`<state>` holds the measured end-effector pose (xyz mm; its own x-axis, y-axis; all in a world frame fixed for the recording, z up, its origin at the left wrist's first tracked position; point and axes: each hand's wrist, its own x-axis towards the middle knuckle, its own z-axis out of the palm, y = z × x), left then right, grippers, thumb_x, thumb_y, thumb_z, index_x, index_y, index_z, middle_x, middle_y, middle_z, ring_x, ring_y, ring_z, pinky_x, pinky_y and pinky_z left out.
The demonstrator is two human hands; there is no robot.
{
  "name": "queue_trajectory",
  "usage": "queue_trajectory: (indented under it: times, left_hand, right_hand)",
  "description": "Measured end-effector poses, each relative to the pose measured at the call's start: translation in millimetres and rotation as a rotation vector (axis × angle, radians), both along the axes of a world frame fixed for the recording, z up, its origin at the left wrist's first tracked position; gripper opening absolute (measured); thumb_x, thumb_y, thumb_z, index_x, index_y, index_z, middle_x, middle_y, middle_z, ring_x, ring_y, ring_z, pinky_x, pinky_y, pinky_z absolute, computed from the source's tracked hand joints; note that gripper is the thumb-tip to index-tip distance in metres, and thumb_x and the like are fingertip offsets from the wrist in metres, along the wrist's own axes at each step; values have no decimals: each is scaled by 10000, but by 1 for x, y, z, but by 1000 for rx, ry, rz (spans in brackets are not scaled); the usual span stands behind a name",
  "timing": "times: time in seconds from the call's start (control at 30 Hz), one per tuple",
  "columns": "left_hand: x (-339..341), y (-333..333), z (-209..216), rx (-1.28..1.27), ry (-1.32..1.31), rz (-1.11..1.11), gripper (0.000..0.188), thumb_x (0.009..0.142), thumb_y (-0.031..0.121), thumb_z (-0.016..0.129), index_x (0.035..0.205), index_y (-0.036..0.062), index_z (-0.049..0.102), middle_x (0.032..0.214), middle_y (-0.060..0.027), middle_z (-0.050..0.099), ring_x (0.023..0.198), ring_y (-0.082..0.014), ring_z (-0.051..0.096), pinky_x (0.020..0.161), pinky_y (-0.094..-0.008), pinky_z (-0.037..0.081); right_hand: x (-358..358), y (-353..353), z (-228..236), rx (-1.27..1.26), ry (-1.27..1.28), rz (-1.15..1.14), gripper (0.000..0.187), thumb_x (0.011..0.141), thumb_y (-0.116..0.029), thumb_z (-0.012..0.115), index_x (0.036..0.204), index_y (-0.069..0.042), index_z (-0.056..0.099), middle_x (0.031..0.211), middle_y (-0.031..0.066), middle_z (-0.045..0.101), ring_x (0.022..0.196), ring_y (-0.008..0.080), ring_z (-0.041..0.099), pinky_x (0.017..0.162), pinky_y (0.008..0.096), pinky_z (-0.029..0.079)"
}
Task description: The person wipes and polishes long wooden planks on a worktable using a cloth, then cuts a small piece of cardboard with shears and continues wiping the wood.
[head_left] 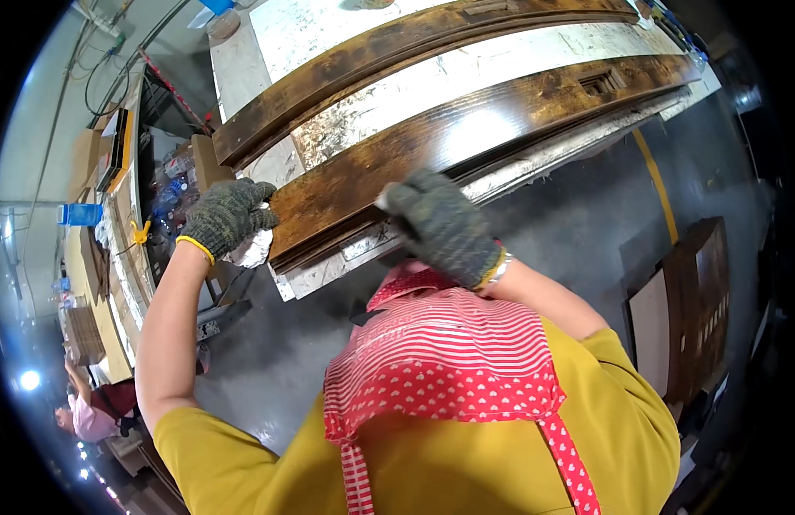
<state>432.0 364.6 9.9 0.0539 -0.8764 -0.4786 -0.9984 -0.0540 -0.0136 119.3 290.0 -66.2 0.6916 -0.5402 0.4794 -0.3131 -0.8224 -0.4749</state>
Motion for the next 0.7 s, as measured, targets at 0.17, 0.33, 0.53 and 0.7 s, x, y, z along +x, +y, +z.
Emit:
queue_trajectory:
  times: [0.17,0.33,0.53,0.7]
  left_hand:
    - [22,16,-1,-44,-15,-65,471,812,391,691,1177,102,627,1074,-158,650,1009,-342,615,871,-420,482]
    - [40,19,-8,-72,132,-61,493,813,419,687,1181,96,635,1075,-167,660,1022,-351,614,904,-413,476]
    - [50,16,-17,-99,175,-149,478,833,413,661,1177,81,640,1089,-177,649,1027,-353,602,912,-421,465]
    - [50,17,-16,-35,167,-121,499,840,441,621,1212,109,623,1171,-149,631,1097,-334,578,963,-415,440]
  right_hand:
    - [-5,-12,-6,-82,-52,-151,288,780,-88,648,1065,-77,605,1048,139,597,951,327,582,864,443,487]
    - [21,22,0,-30,69,-175,328,758,-93,645,1079,-53,593,1027,164,588,960,338,575,875,437,483]
    - [107,75,-9,-32,32,161,360,750,-116,658,1102,-81,598,1021,147,585,950,322,593,841,399,491]
    - [164,118,-35,-285,177,193,303,794,-142,588,1090,-77,604,1005,134,577,932,305,597,824,415,490]
